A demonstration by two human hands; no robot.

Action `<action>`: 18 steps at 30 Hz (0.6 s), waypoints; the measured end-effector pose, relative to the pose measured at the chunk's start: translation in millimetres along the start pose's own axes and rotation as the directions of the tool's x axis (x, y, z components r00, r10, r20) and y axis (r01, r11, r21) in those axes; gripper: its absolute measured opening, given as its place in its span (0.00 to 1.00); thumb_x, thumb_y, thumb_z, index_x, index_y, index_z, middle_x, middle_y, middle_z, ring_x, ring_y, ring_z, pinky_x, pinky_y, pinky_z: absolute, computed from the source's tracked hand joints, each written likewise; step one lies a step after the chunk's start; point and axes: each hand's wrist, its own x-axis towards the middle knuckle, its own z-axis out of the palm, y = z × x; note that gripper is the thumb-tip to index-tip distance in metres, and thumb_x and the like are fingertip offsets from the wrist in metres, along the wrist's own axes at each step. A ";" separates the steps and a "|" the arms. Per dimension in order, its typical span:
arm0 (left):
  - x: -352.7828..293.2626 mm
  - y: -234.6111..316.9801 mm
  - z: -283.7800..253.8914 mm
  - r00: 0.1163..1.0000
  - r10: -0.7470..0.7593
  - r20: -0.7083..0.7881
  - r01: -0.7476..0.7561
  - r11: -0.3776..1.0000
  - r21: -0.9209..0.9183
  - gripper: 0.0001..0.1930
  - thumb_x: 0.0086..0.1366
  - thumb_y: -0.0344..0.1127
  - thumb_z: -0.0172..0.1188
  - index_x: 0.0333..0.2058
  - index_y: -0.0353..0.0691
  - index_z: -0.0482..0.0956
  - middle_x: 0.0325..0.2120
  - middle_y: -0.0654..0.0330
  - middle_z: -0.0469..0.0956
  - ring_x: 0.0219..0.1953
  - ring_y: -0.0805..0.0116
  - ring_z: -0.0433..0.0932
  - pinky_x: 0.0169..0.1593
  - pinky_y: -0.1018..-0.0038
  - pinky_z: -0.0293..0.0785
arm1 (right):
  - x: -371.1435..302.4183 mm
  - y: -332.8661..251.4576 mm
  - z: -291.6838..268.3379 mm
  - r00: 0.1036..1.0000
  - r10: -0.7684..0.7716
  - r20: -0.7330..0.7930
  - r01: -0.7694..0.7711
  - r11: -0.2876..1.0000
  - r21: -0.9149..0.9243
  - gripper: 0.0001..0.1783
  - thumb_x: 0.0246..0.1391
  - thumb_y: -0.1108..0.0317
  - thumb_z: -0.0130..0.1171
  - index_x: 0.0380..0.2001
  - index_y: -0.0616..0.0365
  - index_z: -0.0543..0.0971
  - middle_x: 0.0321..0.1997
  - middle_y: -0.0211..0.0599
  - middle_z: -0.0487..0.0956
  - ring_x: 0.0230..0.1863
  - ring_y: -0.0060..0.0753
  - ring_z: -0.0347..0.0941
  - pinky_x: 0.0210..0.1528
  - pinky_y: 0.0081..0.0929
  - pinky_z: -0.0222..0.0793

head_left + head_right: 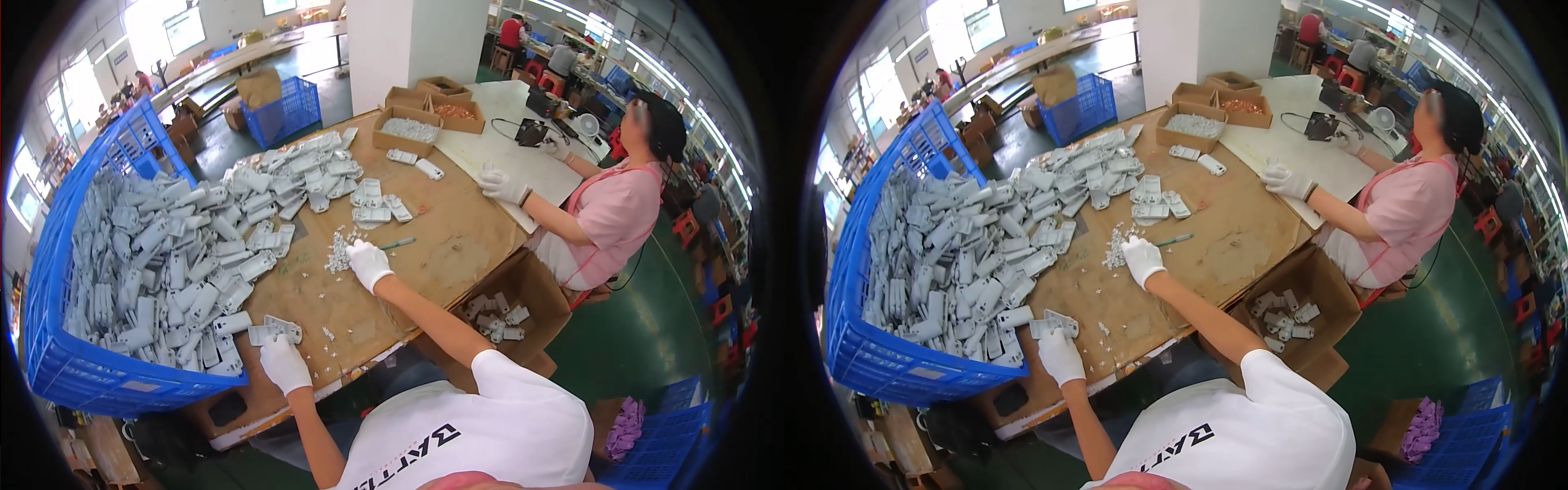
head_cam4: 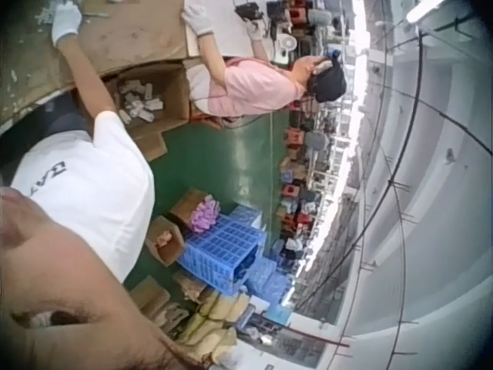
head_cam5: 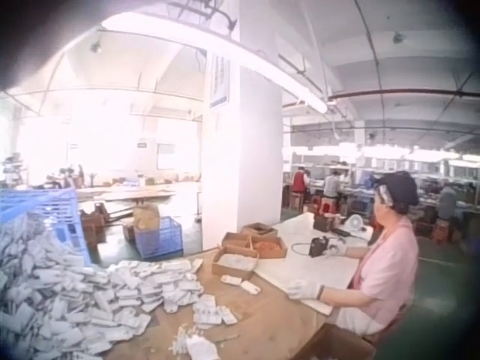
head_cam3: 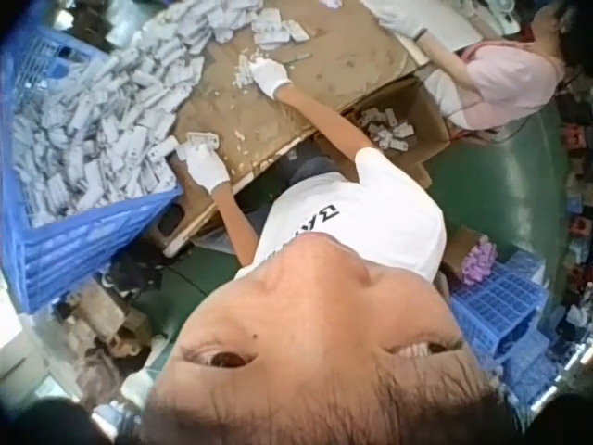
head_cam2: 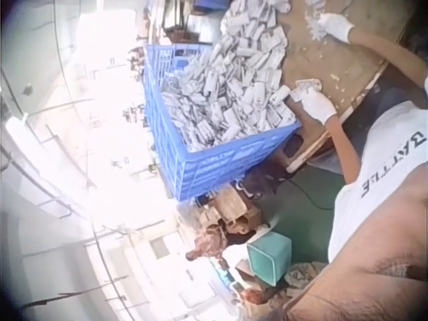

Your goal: The person picks up a remote control housing from a pile, inserts a small white component into it by hand, and places the assembly into a cardboard box.

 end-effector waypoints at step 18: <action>21.1 -18.5 1.5 0.990 0.051 0.128 -0.046 0.998 -0.044 0.18 0.51 0.28 0.66 0.43 0.47 0.81 0.35 0.51 0.79 0.39 0.50 0.79 0.42 0.58 0.76 | -2.7 -14.0 -8.2 0.995 0.089 0.051 -0.094 0.990 0.106 0.10 0.52 0.61 0.62 0.31 0.55 0.79 0.36 0.44 0.78 0.40 0.48 0.79 0.40 0.44 0.77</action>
